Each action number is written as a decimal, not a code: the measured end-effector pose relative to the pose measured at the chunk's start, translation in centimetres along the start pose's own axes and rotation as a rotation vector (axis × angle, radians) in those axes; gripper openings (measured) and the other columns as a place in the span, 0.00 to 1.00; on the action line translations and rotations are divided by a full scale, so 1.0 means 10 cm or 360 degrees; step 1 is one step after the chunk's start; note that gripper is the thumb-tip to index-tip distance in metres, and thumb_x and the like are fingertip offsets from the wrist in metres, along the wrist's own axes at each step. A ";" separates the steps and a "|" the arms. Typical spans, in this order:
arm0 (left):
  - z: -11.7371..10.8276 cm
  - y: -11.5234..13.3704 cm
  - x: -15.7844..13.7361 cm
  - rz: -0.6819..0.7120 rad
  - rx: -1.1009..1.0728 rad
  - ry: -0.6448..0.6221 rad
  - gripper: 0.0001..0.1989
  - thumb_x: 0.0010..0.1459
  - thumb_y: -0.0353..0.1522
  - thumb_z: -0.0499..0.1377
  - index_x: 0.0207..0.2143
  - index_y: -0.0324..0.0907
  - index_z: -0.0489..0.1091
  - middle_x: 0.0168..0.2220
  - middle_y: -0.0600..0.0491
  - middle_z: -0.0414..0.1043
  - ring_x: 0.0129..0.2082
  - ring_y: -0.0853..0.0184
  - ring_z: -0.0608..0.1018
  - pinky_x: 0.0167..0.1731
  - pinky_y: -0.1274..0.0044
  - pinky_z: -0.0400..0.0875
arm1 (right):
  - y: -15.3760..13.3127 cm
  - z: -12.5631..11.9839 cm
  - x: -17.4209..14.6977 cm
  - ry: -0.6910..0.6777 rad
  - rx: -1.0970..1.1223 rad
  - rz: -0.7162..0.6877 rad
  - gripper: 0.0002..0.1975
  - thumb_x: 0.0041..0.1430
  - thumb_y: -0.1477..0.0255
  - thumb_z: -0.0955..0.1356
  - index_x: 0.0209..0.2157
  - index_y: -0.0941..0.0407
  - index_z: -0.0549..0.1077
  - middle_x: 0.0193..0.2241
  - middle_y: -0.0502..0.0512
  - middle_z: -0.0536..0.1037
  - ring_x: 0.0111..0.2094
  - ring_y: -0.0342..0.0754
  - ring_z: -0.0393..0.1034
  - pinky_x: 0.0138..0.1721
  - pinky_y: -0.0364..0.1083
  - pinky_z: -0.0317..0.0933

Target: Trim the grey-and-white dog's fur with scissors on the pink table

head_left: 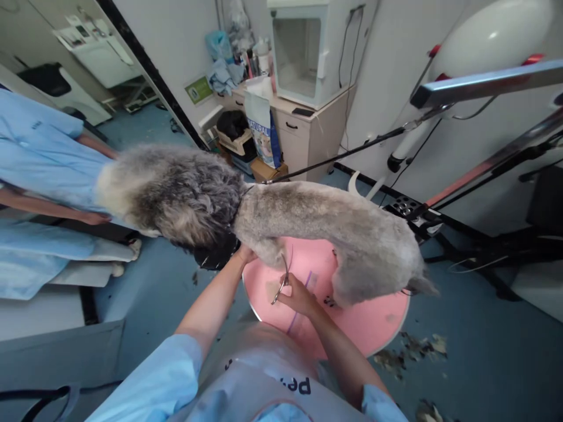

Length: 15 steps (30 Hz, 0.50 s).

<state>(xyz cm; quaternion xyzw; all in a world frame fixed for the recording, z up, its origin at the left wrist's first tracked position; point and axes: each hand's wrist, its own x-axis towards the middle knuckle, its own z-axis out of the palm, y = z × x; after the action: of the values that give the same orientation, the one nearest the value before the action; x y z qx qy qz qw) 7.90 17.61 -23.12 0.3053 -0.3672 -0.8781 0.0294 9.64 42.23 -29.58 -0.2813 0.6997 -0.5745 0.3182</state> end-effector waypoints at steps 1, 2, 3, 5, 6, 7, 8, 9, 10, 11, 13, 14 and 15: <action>0.00 0.00 -0.01 -0.0008 0.0007 0.0026 0.20 0.65 0.34 0.49 0.33 0.34 0.78 0.34 0.41 0.79 0.37 0.55 0.80 0.51 0.61 0.72 | -0.01 -0.02 0.05 -0.0030 -0.0020 -0.0030 0.19 0.48 0.74 0.73 0.42 0.53 0.68 0.40 0.51 0.75 0.42 0.48 0.71 0.46 0.49 0.65; 0.01 0.00 -0.01 -0.0013 0.0011 0.0050 0.19 0.66 0.34 0.49 0.33 0.35 0.77 0.33 0.42 0.79 0.37 0.57 0.80 0.50 0.63 0.72 | -0.01 -0.03 0.09 -0.0066 -0.0004 -0.0030 0.17 0.50 0.75 0.72 0.42 0.53 0.67 0.39 0.51 0.75 0.41 0.48 0.72 0.44 0.48 0.66; 0.01 0.00 -0.02 -0.0013 0.0010 0.0068 0.19 0.66 0.35 0.49 0.32 0.36 0.77 0.32 0.43 0.79 0.36 0.58 0.80 0.50 0.64 0.72 | 0.00 -0.04 0.12 -0.0099 0.0033 -0.0009 0.15 0.52 0.76 0.69 0.42 0.54 0.67 0.37 0.51 0.76 0.38 0.47 0.73 0.42 0.47 0.66; 0.03 0.02 -0.04 -0.0014 0.0010 0.0095 0.19 0.65 0.36 0.50 0.31 0.37 0.77 0.30 0.45 0.78 0.36 0.59 0.79 0.50 0.66 0.73 | 0.02 -0.04 0.13 -0.0151 0.0112 0.0046 0.12 0.55 0.79 0.66 0.42 0.54 0.67 0.35 0.51 0.76 0.35 0.46 0.73 0.38 0.45 0.66; 0.03 0.02 -0.05 -0.0021 0.0014 0.0097 0.19 0.65 0.37 0.50 0.32 0.36 0.77 0.30 0.45 0.78 0.36 0.58 0.79 0.50 0.65 0.73 | 0.02 -0.04 0.13 -0.0160 0.0128 0.0052 0.12 0.55 0.79 0.65 0.42 0.54 0.67 0.35 0.51 0.76 0.35 0.45 0.74 0.37 0.45 0.66; 0.03 0.03 -0.06 -0.0029 0.0020 0.0094 0.19 0.66 0.37 0.50 0.33 0.36 0.77 0.31 0.44 0.79 0.37 0.58 0.80 0.50 0.64 0.72 | 0.02 -0.04 0.13 -0.0162 0.0119 0.0036 0.13 0.54 0.78 0.66 0.42 0.54 0.67 0.35 0.51 0.76 0.35 0.46 0.74 0.38 0.45 0.66; 0.03 0.04 -0.07 -0.0038 0.0028 0.0087 0.20 0.66 0.36 0.49 0.34 0.35 0.77 0.33 0.43 0.79 0.37 0.57 0.80 0.50 0.63 0.72 | 0.02 -0.03 0.13 -0.0161 0.0090 0.0005 0.14 0.53 0.77 0.68 0.42 0.54 0.67 0.36 0.51 0.76 0.37 0.46 0.73 0.39 0.46 0.66; 0.02 0.04 -0.07 -0.0049 0.0039 0.0077 0.20 0.66 0.35 0.48 0.35 0.34 0.77 0.35 0.41 0.79 0.38 0.56 0.80 0.50 0.63 0.72 | 0.01 -0.03 0.13 -0.0156 0.0050 -0.0028 0.17 0.50 0.76 0.71 0.43 0.54 0.67 0.37 0.51 0.75 0.38 0.47 0.73 0.40 0.46 0.66; 0.01 0.04 -0.07 -0.0059 0.0049 0.0068 0.20 0.66 0.35 0.47 0.35 0.34 0.77 0.37 0.40 0.79 0.38 0.56 0.80 0.50 0.63 0.72 | 0.00 -0.03 0.14 -0.0148 0.0014 -0.0051 0.19 0.49 0.76 0.72 0.43 0.54 0.67 0.37 0.50 0.75 0.38 0.47 0.72 0.42 0.46 0.66; 0.00 0.04 -0.07 -0.0063 0.0058 0.0065 0.21 0.66 0.34 0.47 0.36 0.33 0.77 0.38 0.40 0.79 0.38 0.56 0.80 0.50 0.63 0.72 | 0.00 -0.03 0.14 -0.0139 -0.0009 -0.0054 0.20 0.48 0.76 0.73 0.43 0.54 0.68 0.37 0.50 0.75 0.38 0.47 0.72 0.42 0.46 0.65; -0.04 0.02 -0.05 -0.0064 0.0071 0.0072 0.21 0.66 0.34 0.47 0.35 0.33 0.78 0.38 0.40 0.79 0.38 0.56 0.80 0.51 0.63 0.72 | 0.01 -0.02 0.16 -0.0136 0.0020 -0.0003 0.17 0.49 0.77 0.71 0.42 0.54 0.68 0.35 0.50 0.75 0.36 0.46 0.72 0.39 0.45 0.65; -0.06 0.02 -0.04 -0.0049 0.0069 0.0067 0.21 0.66 0.35 0.47 0.36 0.33 0.78 0.37 0.40 0.79 0.38 0.56 0.80 0.51 0.62 0.71 | 0.03 -0.02 0.16 -0.0141 0.0062 0.0029 0.16 0.51 0.79 0.69 0.42 0.54 0.68 0.34 0.49 0.75 0.35 0.45 0.72 0.38 0.45 0.65; -0.09 0.01 -0.03 -0.0023 0.0062 0.0055 0.21 0.66 0.36 0.48 0.36 0.33 0.78 0.37 0.39 0.79 0.39 0.55 0.80 0.52 0.61 0.71 | 0.05 -0.02 0.15 -0.0150 0.0107 0.0057 0.14 0.51 0.80 0.68 0.41 0.54 0.68 0.33 0.49 0.76 0.33 0.45 0.72 0.36 0.44 0.65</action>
<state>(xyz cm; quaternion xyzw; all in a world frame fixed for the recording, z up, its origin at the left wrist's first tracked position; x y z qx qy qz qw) 8.63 17.08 -23.41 0.3235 -0.3814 -0.8656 0.0235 8.52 41.27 -30.20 -0.2846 0.6691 -0.5781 0.3703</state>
